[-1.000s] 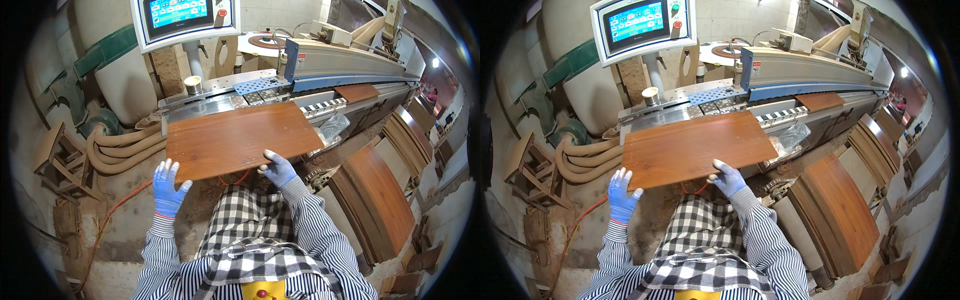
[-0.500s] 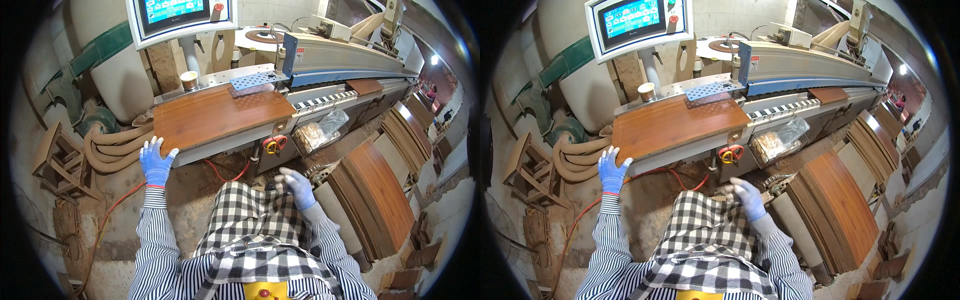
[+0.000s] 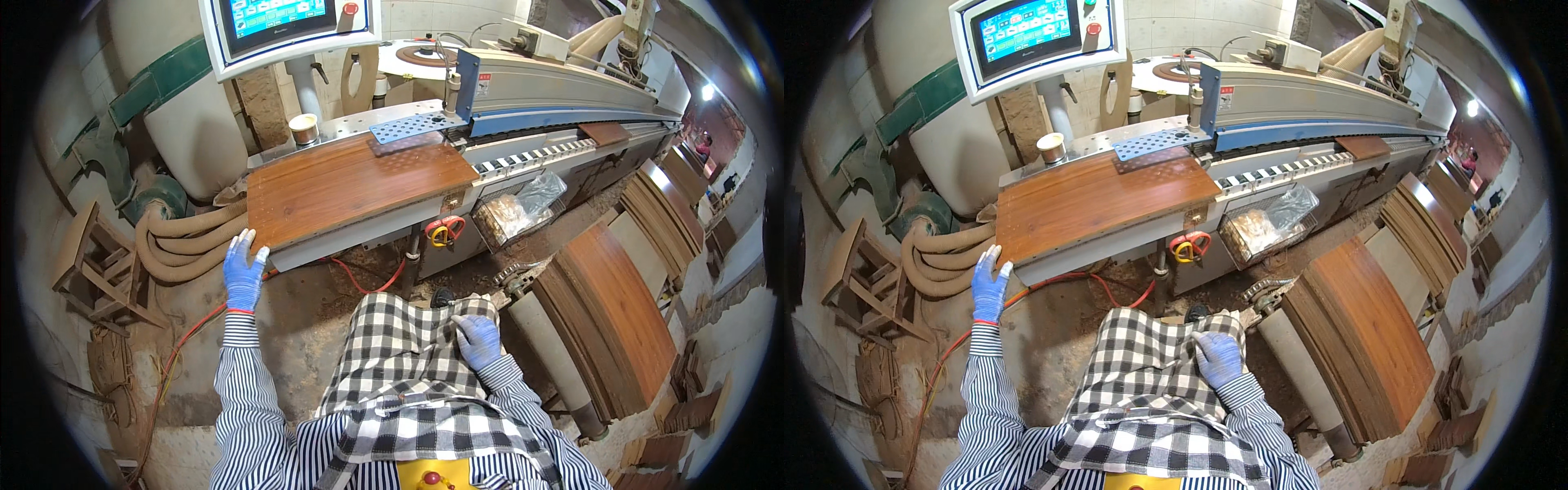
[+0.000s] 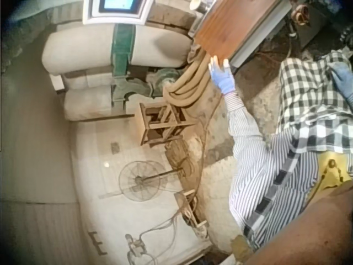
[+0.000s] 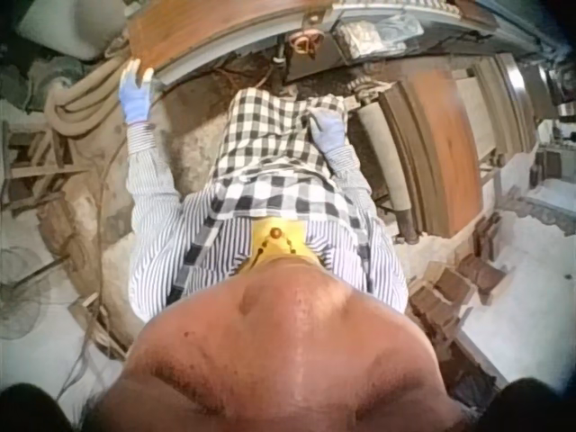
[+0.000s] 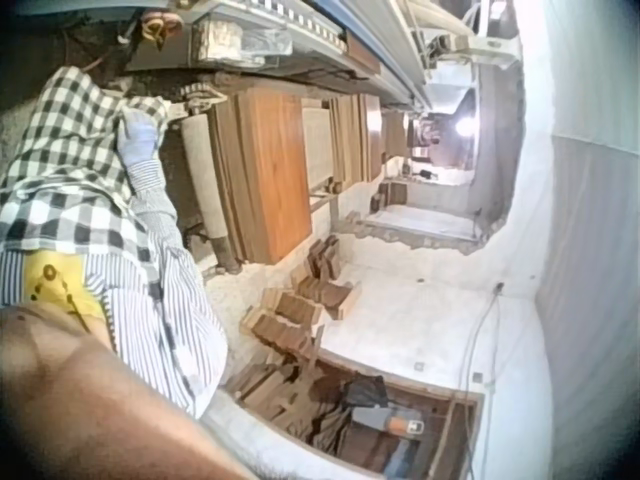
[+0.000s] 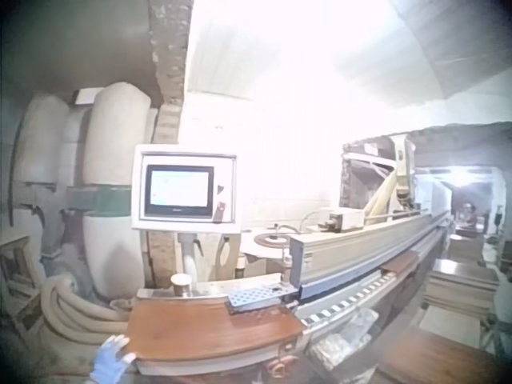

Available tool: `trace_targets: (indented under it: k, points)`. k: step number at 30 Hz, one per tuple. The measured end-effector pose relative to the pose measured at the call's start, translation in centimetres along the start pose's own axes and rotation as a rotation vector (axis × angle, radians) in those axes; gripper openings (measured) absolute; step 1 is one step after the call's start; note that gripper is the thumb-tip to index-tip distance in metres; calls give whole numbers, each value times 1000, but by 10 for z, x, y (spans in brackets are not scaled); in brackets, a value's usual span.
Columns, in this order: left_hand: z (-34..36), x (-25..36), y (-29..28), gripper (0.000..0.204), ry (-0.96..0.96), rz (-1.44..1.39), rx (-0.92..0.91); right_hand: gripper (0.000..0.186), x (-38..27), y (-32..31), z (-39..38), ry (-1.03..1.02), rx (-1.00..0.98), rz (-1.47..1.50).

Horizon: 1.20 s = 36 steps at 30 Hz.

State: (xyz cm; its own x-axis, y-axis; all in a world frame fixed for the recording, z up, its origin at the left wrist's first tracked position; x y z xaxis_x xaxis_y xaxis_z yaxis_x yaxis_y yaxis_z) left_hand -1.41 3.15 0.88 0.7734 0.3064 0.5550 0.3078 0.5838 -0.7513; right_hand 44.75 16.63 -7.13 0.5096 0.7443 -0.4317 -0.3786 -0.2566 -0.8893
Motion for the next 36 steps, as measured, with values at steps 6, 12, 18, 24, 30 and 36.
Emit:
trace_targets:
  k: [6,12,18,24,30,36]
  points:
    - [2,-5,-1,47,4,-21,-11,29,-1,0,-1,-14,2,32]
    - [4,3,-7,50,4,-6,-30,29,1,2,-1,-36,36,12]
    - [9,22,-4,57,-42,-5,-37,29,0,-2,-1,-28,45,59]
    - [9,9,-5,61,-72,-95,-9,22,20,-31,2,95,236,221]
    - [22,36,12,65,-105,51,-41,39,99,-116,13,251,357,-402]
    - [42,67,43,65,46,253,-75,51,170,-144,26,415,129,-707]
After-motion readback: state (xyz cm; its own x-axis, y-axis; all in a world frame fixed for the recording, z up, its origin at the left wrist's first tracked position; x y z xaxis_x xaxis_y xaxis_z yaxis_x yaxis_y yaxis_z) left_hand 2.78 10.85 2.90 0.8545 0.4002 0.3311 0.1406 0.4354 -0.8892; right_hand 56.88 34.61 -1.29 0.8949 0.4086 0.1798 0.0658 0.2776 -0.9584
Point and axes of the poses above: each hand's wrist, its own z-axis towards the middle knuckle, its own y-axis out of the palm, x = y × z, the point moved 1 cm from there along z, towards the middle knuckle, and after that the axes turned 12 degrees about -x, right-handed, at the moved point
